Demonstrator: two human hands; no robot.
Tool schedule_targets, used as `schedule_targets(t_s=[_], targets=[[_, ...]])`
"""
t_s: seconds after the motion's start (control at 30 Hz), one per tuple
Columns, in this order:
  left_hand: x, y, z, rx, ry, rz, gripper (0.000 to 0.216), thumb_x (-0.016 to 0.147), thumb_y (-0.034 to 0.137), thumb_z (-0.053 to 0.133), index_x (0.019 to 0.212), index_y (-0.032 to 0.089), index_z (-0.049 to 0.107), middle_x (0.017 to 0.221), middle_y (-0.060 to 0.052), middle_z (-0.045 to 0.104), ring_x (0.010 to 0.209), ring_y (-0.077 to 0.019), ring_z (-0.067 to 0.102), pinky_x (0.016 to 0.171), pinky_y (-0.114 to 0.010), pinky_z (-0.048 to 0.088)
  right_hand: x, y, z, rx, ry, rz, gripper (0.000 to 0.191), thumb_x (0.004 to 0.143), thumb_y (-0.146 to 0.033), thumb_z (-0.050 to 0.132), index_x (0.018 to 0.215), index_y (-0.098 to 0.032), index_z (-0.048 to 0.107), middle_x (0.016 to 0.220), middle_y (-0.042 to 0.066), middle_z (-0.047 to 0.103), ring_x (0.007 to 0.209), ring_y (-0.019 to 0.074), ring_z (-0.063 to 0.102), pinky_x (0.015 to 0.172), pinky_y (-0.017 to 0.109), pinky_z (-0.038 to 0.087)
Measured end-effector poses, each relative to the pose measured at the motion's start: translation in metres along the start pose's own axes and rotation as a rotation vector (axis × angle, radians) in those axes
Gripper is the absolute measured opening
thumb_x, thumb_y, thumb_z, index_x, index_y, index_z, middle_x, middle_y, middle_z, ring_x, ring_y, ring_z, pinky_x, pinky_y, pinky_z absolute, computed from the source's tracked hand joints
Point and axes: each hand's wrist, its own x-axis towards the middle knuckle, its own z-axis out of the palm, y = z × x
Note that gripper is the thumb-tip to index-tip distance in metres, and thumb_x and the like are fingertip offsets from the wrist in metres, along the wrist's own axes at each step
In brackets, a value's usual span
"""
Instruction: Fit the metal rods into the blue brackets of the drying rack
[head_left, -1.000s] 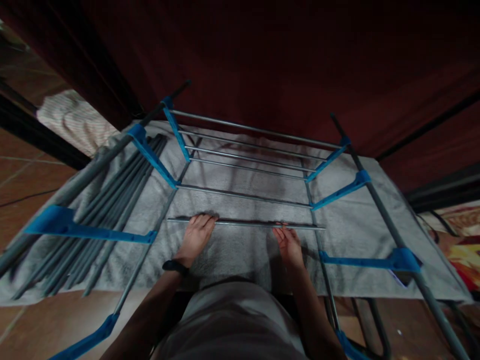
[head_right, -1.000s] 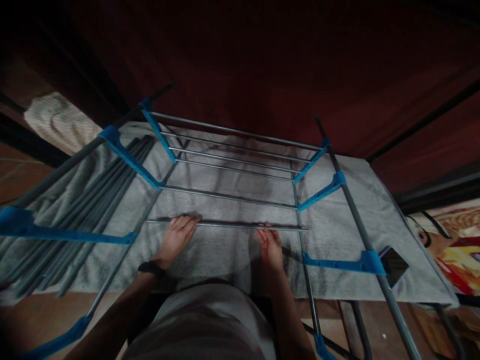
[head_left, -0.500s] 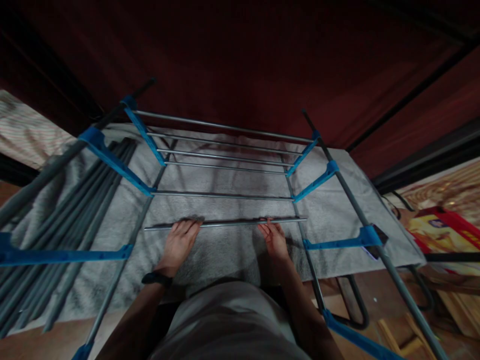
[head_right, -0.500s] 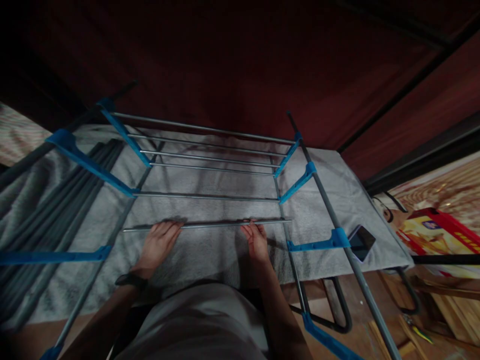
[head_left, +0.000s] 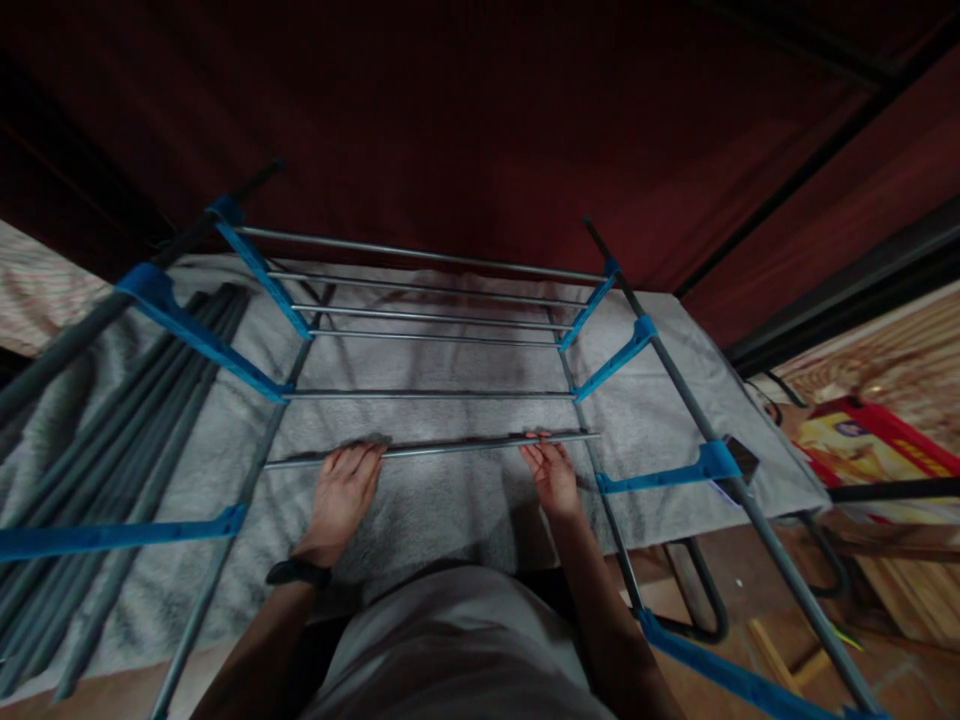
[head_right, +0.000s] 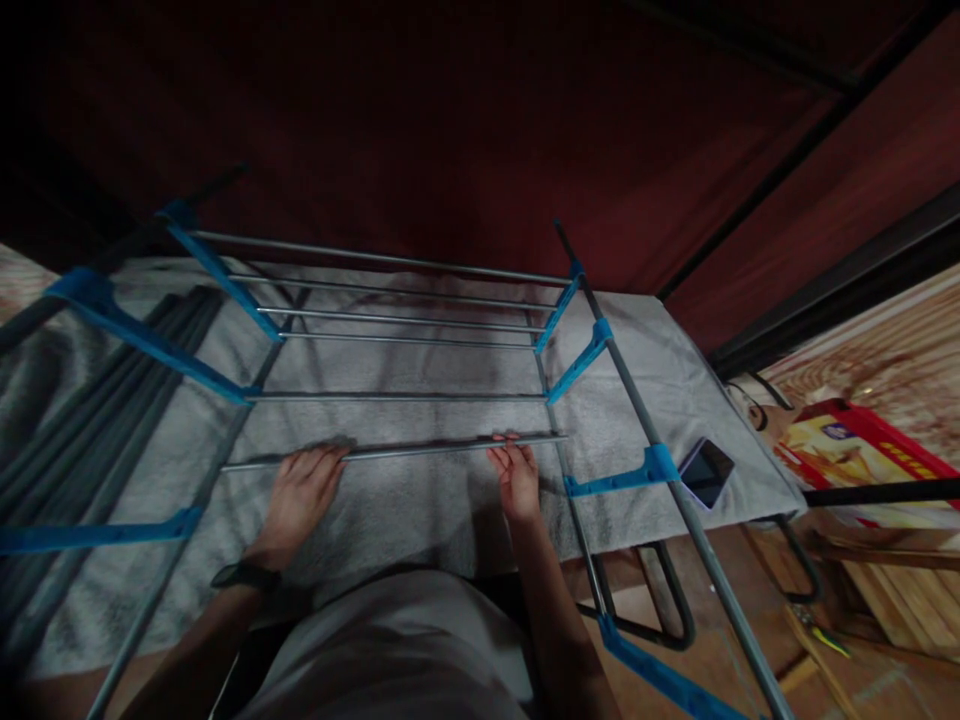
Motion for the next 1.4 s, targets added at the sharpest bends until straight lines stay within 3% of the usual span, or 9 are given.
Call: schedule_targets(t_s=[0.2, 0.4, 0.57, 0.73, 1.03, 1.4], targets=[[0.001, -0.001, 0.002, 0.03, 0.026, 0.0, 0.031, 0.101, 0.027, 0.041, 0.118, 0.02, 0.066, 0.109, -0.011, 0.074, 0.102, -0.0279, 0.066, 0.092, -0.043, 0.046, 0.017, -0.016, -0.019, 0.011, 0.119, -0.042, 0.016, 0.071, -0.024, 0.077, 0.082, -0.026, 0.065, 0.088, 0.0, 0.077, 0.089, 0.0184, 0.074, 0.092, 0.039, 0.059], [0.0, -0.002, 0.003, 0.045, 0.019, -0.01, 0.031, 0.101, 0.03, 0.041, 0.122, 0.021, 0.063, 0.101, -0.009, 0.073, 0.096, -0.0278, 0.065, 0.09, -0.042, 0.047, 0.025, -0.016, -0.022, 0.001, 0.188, -0.084, 0.022, 0.072, -0.031, 0.078, 0.072, -0.026, 0.056, 0.081, -0.001, 0.074, 0.083, 0.0172, 0.072, 0.098, 0.043, 0.056], [-0.001, -0.003, 0.003, 0.075, 0.003, -0.007, 0.027, 0.102, 0.03, 0.041, 0.112, 0.02, 0.064, 0.094, -0.008, 0.07, 0.091, -0.0282, 0.064, 0.088, -0.042, 0.046, 0.028, -0.013, -0.023, 0.005, 0.194, -0.074, 0.028, 0.072, -0.036, 0.08, 0.072, -0.026, 0.054, 0.07, -0.006, 0.069, 0.073, 0.0147, 0.07, 0.099, 0.042, 0.055], [0.0, -0.001, 0.002, 0.064, -0.005, 0.008, 0.025, 0.103, 0.027, 0.042, 0.114, 0.019, 0.063, 0.103, -0.009, 0.071, 0.097, -0.0287, 0.064, 0.091, -0.043, 0.045, 0.029, -0.011, -0.025, 0.002, 0.182, -0.091, 0.029, 0.075, -0.036, 0.079, 0.071, -0.027, 0.052, 0.063, -0.008, 0.065, 0.066, 0.0132, 0.067, 0.089, 0.037, 0.06], [-0.001, -0.006, 0.006, 0.009, 0.033, -0.025, 0.028, 0.101, 0.03, 0.042, 0.111, 0.02, 0.066, 0.101, -0.011, 0.073, 0.096, -0.0289, 0.065, 0.089, -0.043, 0.046, 0.028, -0.007, -0.027, 0.013, 0.165, -0.106, 0.021, 0.076, -0.03, 0.077, 0.072, -0.027, 0.057, 0.076, -0.004, 0.071, 0.074, 0.0152, 0.068, 0.095, 0.04, 0.057], [0.001, -0.002, 0.0, -0.004, -0.022, -0.046, 0.03, 0.102, 0.028, 0.04, 0.11, 0.021, 0.068, 0.097, -0.009, 0.074, 0.093, -0.0271, 0.065, 0.09, -0.042, 0.045, 0.026, -0.011, -0.026, 0.009, 0.151, -0.083, 0.023, 0.072, -0.027, 0.08, 0.073, -0.024, 0.057, 0.083, -0.001, 0.074, 0.087, 0.0171, 0.073, 0.092, 0.039, 0.059]])
